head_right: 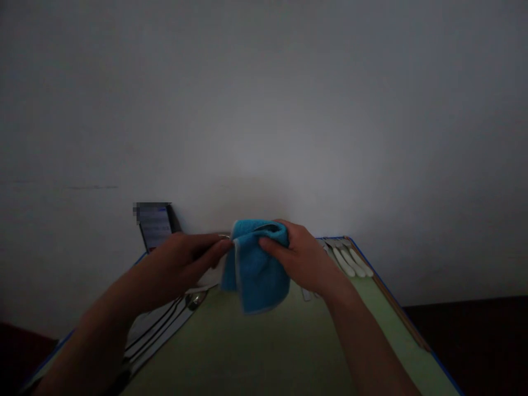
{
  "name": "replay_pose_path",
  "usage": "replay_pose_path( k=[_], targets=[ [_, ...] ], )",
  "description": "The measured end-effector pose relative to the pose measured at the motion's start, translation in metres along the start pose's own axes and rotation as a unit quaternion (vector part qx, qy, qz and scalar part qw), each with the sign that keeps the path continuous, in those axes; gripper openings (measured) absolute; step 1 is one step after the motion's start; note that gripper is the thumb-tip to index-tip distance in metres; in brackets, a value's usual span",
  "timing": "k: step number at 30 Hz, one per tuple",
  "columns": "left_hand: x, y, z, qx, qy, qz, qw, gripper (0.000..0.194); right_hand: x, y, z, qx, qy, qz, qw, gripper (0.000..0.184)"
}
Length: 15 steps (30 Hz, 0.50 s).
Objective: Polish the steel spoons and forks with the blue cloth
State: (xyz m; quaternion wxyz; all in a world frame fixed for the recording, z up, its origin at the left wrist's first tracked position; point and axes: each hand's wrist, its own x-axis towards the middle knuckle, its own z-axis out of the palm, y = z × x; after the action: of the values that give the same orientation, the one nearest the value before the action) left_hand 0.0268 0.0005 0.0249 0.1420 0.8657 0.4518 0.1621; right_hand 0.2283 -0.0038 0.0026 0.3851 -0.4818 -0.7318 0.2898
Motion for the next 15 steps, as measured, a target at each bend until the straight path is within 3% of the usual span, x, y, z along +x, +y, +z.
replay_pose_path(
  k=[3, 8, 11, 15],
  targets=[
    [-0.004, -0.002, -0.005, 0.005, -0.017, 0.009, 1.0, 0.038, -0.001, 0.001, -0.004, -0.033, -0.017, 0.005, 0.999, 0.021],
    [-0.011, -0.004, -0.009, -0.006, -0.071, 0.032, 0.997, 0.033, 0.002, 0.002, 0.003, -0.086, 0.084, 0.047, 0.992, 0.031],
    [-0.013, -0.005, -0.009, -0.01, -0.078, 0.023, 0.997, 0.032, 0.004, 0.005, 0.01, -0.07, 0.121, 0.068, 0.988, 0.038],
    [-0.013, -0.006, -0.008, -0.017, -0.068, 0.014, 0.997, 0.033, 0.006, 0.006, 0.017, 0.001, 0.118, 0.042, 0.992, 0.031]
  ],
)
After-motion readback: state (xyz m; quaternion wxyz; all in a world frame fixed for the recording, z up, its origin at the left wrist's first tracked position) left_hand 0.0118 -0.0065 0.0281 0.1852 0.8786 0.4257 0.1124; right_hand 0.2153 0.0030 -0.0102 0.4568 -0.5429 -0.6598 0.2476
